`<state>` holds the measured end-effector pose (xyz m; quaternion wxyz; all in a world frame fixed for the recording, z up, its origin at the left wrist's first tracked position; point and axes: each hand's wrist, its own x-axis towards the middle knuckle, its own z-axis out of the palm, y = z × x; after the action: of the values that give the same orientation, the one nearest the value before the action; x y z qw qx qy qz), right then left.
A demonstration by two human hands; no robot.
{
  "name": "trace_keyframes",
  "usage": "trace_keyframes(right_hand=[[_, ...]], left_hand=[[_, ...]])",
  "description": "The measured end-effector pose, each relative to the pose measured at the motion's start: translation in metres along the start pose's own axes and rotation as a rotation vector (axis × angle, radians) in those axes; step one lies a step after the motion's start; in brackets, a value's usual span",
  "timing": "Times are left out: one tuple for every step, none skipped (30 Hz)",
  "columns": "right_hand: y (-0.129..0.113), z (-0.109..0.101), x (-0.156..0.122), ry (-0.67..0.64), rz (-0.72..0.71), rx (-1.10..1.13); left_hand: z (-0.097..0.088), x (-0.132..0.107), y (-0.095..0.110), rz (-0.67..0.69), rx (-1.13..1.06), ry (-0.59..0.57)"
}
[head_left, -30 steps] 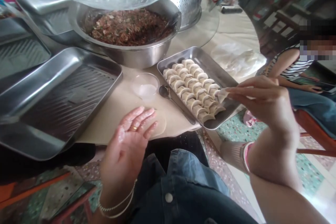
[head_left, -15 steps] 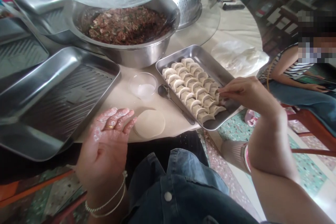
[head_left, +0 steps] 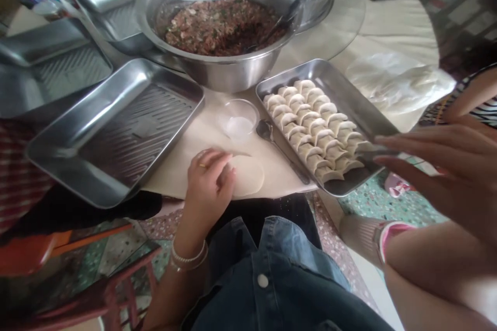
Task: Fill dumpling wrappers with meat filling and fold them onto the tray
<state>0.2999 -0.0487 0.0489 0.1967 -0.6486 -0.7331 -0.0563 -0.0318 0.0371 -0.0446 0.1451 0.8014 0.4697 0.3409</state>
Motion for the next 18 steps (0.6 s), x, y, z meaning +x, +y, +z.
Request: trace_keyframes(right_hand=[[-0.019, -0.001, -0.002, -0.038, -0.079, 0.094], [-0.039, 0.003, -0.002, -0.02, -0.137, 0.192], [-0.058, 0.01, -0.001, -0.056, -0.204, 0.31], [-0.075, 0.022, 0.001, -0.1, -0.262, 0.397], [-0.09, 0.037, 0.004, -0.134, -0.305, 0.462], [-0.102, 0.053, 0.009, -0.144, -0.283, 0.498], [-0.111, 0.07, 0.014, -0.121, -0.27, 0.498], [-0.117, 0.086, 0.019, -0.106, -0.242, 0.48], [-0.121, 0.1, 0.024, -0.08, -0.209, 0.456], [-0.123, 0.112, 0.029, -0.06, -0.187, 0.437], [-0.124, 0.121, 0.032, -0.045, -0.169, 0.422], [-0.123, 0.128, 0.036, -0.034, -0.162, 0.415], [-0.123, 0.133, 0.038, -0.025, -0.162, 0.414], [-0.122, 0.136, 0.04, -0.013, -0.164, 0.412], [-0.121, 0.137, 0.041, 0.003, -0.166, 0.411], [-0.121, 0.138, 0.043, 0.024, -0.167, 0.409], [-0.121, 0.137, 0.043, 0.047, -0.168, 0.405], [-0.122, 0.136, 0.043, 0.068, -0.173, 0.403]], left_hand=[[0.001, 0.0, 0.0, 0.019, 0.014, -0.008], [0.002, 0.001, 0.001, 0.019, 0.017, -0.001], [0.003, 0.001, 0.001, 0.013, 0.017, 0.012], [0.004, 0.001, 0.001, 0.011, 0.016, 0.027], [0.004, 0.001, 0.0, 0.009, 0.011, 0.044], [0.004, 0.0, 0.0, 0.007, 0.005, 0.061], [0.004, 0.0, 0.0, 0.007, -0.002, 0.077], [0.004, -0.001, 0.0, 0.006, -0.01, 0.092], [0.005, -0.002, 0.001, 0.007, -0.017, 0.105], [0.005, -0.003, 0.001, 0.007, -0.024, 0.115], [0.005, -0.003, 0.002, 0.005, -0.03, 0.122], [0.005, -0.004, 0.002, 0.004, -0.036, 0.128], [0.006, -0.005, 0.003, 0.002, -0.043, 0.129], [0.006, -0.006, 0.003, 0.0, -0.05, 0.13], [0.006, -0.007, 0.003, -0.002, -0.06, 0.13], [0.006, -0.007, 0.003, -0.002, -0.071, 0.131], [0.006, -0.008, 0.003, -0.003, -0.082, 0.134], [0.005, -0.008, 0.003, -0.004, -0.09, 0.135]])
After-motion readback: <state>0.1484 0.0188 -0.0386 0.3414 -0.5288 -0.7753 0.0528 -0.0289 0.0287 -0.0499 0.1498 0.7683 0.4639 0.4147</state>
